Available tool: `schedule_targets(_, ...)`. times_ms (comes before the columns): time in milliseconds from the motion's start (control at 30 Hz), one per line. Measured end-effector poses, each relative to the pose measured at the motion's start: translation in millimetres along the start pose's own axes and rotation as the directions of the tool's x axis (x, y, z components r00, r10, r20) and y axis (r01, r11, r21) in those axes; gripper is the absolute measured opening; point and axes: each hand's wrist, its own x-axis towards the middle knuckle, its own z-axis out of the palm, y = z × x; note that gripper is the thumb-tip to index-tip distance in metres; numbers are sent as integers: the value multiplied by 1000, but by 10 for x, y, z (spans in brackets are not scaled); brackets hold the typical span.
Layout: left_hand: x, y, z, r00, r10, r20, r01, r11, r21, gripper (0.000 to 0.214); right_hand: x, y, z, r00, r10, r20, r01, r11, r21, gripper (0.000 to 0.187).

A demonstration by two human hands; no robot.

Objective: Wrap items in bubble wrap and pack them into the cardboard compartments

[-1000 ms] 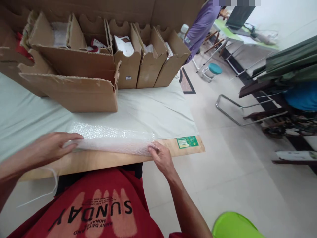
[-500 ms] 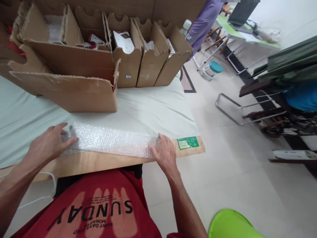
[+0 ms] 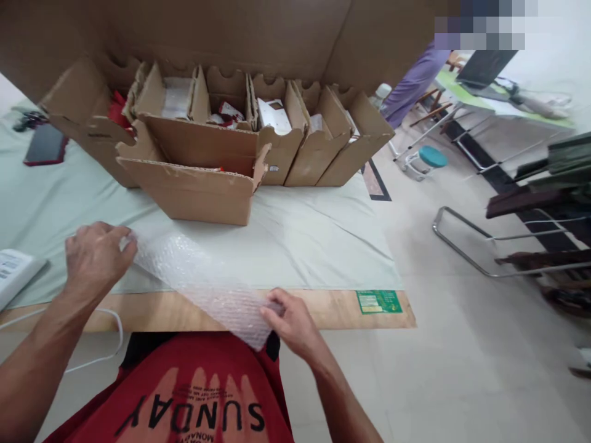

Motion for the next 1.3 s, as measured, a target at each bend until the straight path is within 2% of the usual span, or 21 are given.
schedule_targets(67,156,-77,-69,989,-89,-115,77,992,-104,41,107,-109,380,994,-7,108,-6,992,125,13)
schedule_targets(167,460,-104,-118,970,-179,-165,140,965,-224,45,354,-215,927,979,3,202,-65,951,301,12)
schedule_targets(233,616,-83,-93,960,-218,-178,170,953,-253,46,509,-256,1167,980,13,199,-80,939,334,15)
schedule_targets(300,642,-60,-11,961,-202,-187,142,945,-293,57,609,-287,1281,987,9,163,-58,954,295,36)
schedule_targets(367,494,-51,112,980,-88,-179,18,932,-361,58,644,-317,1300,988,-7,156,-33,967,253,59)
schedule_targets(433,196,-59,236,983,95,-156,-157,875,-458,45,628,-351,1280,984,-26,174,-17,970,242,69)
schedule_targets(467,15,-69,283,973,180,-142,-228,829,-511,39,610,-371,1271,981,-39,192,-10,969,249,67)
schedule_targets(533,-350,-110,329,955,281,-101,-280,726,-628,32,566,-423,1273,964,-54,262,-26,957,290,48)
schedule_targets(600,-652,-187,325,960,279,-33,-211,637,-741,32,532,-493,1305,932,-32,360,-108,926,362,24)
schedule_targets(633,-768,-241,316,963,267,11,-154,590,-793,35,523,-534,1329,916,-8,401,-171,896,409,18)
schedule_targets(733,-992,-437,311,951,287,112,-19,419,-908,53,540,-667,1402,884,49,465,-343,743,575,27)
schedule_targets(800,-1064,-540,333,936,326,133,23,319,-947,67,597,-754,1439,888,39,459,-376,635,675,35)
schedule_targets(867,-1088,-568,358,940,302,159,71,282,-957,77,688,-829,1467,902,4,432,-356,571,739,40)
schedule_targets(900,-1081,-550,369,950,253,180,101,296,-950,79,742,-859,1480,906,-13,423,-346,555,757,42)
schedule_targets(967,-1030,-461,386,972,76,222,178,379,-908,74,861,-898,1511,905,-43,423,-332,550,766,45)
schedule_targets(1033,-941,-344,405,965,-127,228,261,495,-828,61,975,-906,1546,900,-68,431,-313,590,745,48)
schedule_targets(1100,-844,-248,427,949,-262,176,304,605,-736,52,1065,-880,1575,902,-77,426,-274,659,700,58)
schedule_targets(1200,-752,-197,461,953,-288,96,283,732,-620,47,1131,-792,1571,930,-96,356,-145,793,592,85)
schedule_targets(1233,-745,-201,470,958,-275,81,268,758,-594,46,1135,-758,1554,941,-124,315,-69,841,537,87)
schedule_targets(1300,-760,-220,487,965,-256,53,241,792,-561,46,1130,-694,1506,945,-232,232,138,923,360,72)
